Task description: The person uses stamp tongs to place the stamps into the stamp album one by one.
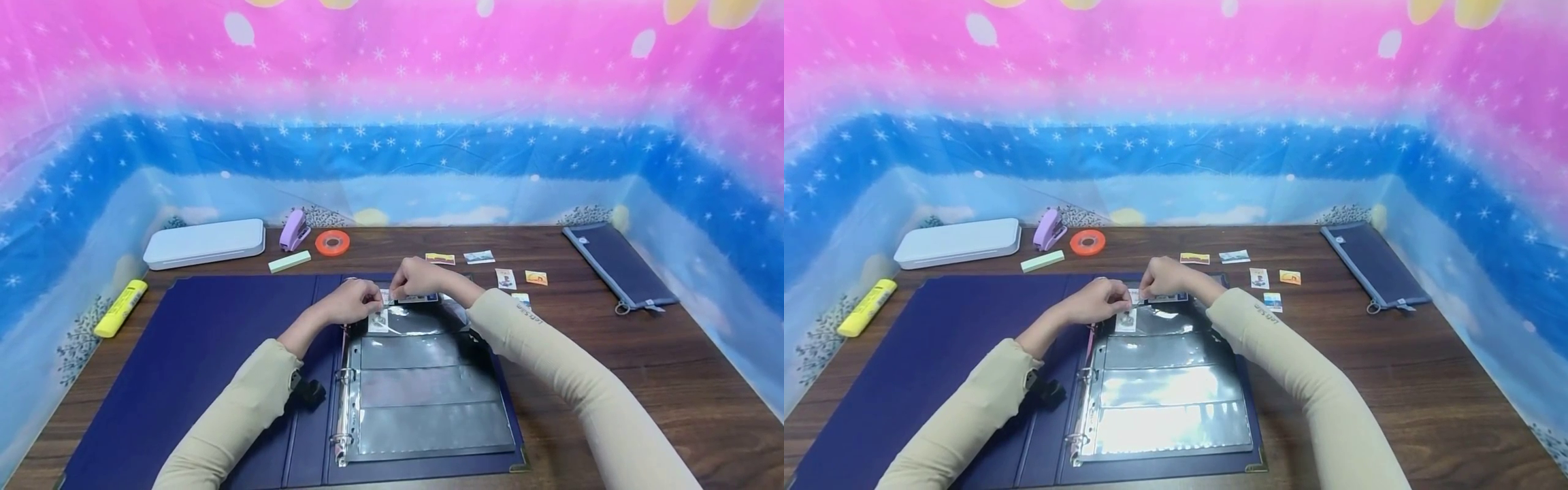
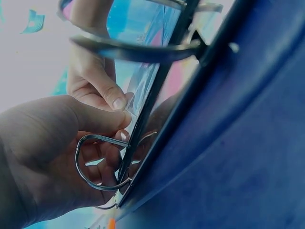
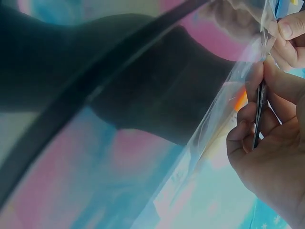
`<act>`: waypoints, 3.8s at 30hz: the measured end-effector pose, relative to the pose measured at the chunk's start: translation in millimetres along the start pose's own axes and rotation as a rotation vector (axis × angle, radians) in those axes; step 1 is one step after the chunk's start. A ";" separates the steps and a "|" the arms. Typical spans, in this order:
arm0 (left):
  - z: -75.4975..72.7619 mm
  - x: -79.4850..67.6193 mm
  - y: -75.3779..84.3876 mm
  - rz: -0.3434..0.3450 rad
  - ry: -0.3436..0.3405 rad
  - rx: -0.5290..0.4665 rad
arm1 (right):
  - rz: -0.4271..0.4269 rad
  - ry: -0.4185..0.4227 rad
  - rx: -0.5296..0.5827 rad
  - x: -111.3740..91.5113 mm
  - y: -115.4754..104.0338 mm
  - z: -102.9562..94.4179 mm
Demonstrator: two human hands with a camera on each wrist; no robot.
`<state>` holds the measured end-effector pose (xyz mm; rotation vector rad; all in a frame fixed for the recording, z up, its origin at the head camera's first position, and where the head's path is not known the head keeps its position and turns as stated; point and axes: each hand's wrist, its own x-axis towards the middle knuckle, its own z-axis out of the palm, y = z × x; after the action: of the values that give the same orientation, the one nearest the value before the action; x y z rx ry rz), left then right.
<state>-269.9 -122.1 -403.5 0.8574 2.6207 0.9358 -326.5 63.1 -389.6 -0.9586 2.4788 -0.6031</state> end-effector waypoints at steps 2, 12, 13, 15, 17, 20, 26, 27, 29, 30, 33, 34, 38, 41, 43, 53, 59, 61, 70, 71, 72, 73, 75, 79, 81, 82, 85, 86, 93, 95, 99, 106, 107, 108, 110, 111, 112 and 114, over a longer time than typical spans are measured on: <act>-0.1 0.0 0.0 0.005 0.001 0.004 | -0.012 0.000 0.000 0.7 0.6 1.1; 0.8 1.3 -1.4 -0.015 -0.007 0.012 | -0.019 -0.003 0.013 -5.9 5.0 -7.4; 1.2 1.2 -1.7 -0.015 -0.005 0.015 | -0.017 0.008 0.008 -8.0 7.4 -10.2; 2.3 0.9 -2.7 -0.012 0.004 0.020 | -0.012 0.034 -0.007 -13.6 13.4 -17.1; 3.7 1.5 -3.0 -0.009 0.013 0.024 | 0.010 0.063 -0.031 -22.9 22.7 -26.6; 4.8 1.5 -3.4 -0.014 0.029 0.025 | 0.050 0.097 -0.063 -41.3 42.2 -43.0; 4.4 0.2 -5.1 -0.009 0.040 0.018 | 0.207 0.172 -0.096 -92.8 92.7 -72.8; 4.3 -0.3 -5.3 -0.010 0.038 0.016 | 0.239 0.179 -0.100 -101.8 100.6 -75.7; 4.3 -1.3 -5.6 -0.016 0.037 0.015 | 0.294 0.178 -0.110 -117.3 115.4 -79.1; 4.4 -1.9 -5.8 -0.020 0.038 0.016 | 0.313 0.172 -0.115 -123.9 121.6 -80.2; 4.7 -3.3 -6.4 -0.029 0.043 0.022 | 0.355 0.151 -0.124 -139.0 135.8 -81.4; 4.8 -3.6 -6.3 -0.033 0.046 0.022 | 0.358 0.145 -0.126 -142.9 139.1 -81.5; 5.7 -2.8 -5.6 -0.030 0.050 0.023 | 0.376 0.137 -0.136 -154.6 149.9 -80.7; 6.5 -0.9 -3.9 -0.024 0.046 0.022 | 0.395 0.125 -0.132 -160.6 155.2 -79.4; 7.1 0.7 -2.7 -0.018 0.043 0.023 | 0.401 0.110 -0.128 -163.5 157.2 -78.6; 8.5 3.4 -2.8 -0.011 0.044 0.039 | 0.411 0.054 -0.113 -163.2 158.6 -78.3; 8.2 2.4 -3.9 -0.010 0.040 0.025 | 0.426 0.042 -0.045 -164.9 159.2 -77.5; 8.4 2.1 -4.3 -0.012 0.039 0.019 | 0.423 0.059 -0.026 -166.1 155.9 -79.4; 6.9 0.4 -2.4 -0.023 0.026 0.009 | 0.232 0.173 0.010 -147.5 113.6 -88.4; 6.8 0.6 -2.5 -0.018 0.028 0.010 | 0.215 0.176 0.018 -141.0 106.2 -87.4; 7.0 0.7 -2.9 -0.013 0.030 0.013 | 0.198 0.177 0.028 -133.9 99.5 -86.3; 7.6 0.9 -2.9 -0.011 0.030 0.014 | 0.188 0.178 0.036 -126.9 92.3 -84.8; 9.4 1.4 -3.3 -0.005 0.026 0.014 | 0.167 0.179 0.043 -112.9 79.4 -81.5; 11.6 0.2 -4.3 -0.006 0.009 0.010 | 0.128 0.171 0.038 -82.8 58.2 -72.5; 11.7 -0.1 -4.0 -0.012 0.006 0.002 | 0.109 0.163 0.024 -68.8 52.1 -67.0; 11.3 -0.1 -3.4 -0.015 0.005 -0.002 | 0.099 0.162 0.014 -62.2 49.7 -64.0; 9.1 -0.5 -2.0 -0.029 0.005 -0.008 | 0.087 0.155 -0.024 -45.4 42.6 -55.6; 8.1 -0.8 -1.6 -0.036 0.004 -0.009 | 0.088 0.150 -0.034 -40.5 40.5 -52.6; 6.2 0.1 1.1 -0.044 -0.003 -0.011 | 0.067 0.088 -0.073 -23.1 32.6 -31.1; 5.9 0.1 1.5 -0.040 -0.003 -0.008 | 0.053 0.063 -0.069 -22.2 30.9 -26.2; 5.8 0.0 0.6 -0.040 0.003 0.001 | 0.034 0.043 -0.070 -22.2 27.9 -19.8; 6.3 0.1 -0.1 -0.048 0.000 0.007 | 0.024 0.015 -0.055 -26.3 26.9 -13.6; 6.0 -0.1 0.4 -0.050 -0.001 0.006 | 0.020 0.011 -0.053 -27.0 27.1 -12.8; 5.8 -0.2 0.8 -0.052 -0.001 0.005 | 0.014 0.009 -0.053 -27.6 27.3 -12.1; 5.1 -0.6 1.7 -0.054 0.001 0.001 | 0.013 0.010 -0.046 -28.7 27.8 -10.8; 4.9 -0.7 2.2 -0.057 0.000 -0.002 | 0.013 0.011 -0.042 -29.2 28.2 -10.2; 4.7 -0.8 2.4 -0.058 0.001 -0.004 | 0.012 0.011 -0.039 -29.8 28.5 -9.8; 4.7 -0.6 2.1 -0.058 0.000 -0.006 | 0.010 0.010 -0.027 -30.5 29.3 -8.7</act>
<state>-266.6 -118.7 -405.8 0.7756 2.6261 0.9278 -325.7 106.3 -391.2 -0.9550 2.5055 -0.5736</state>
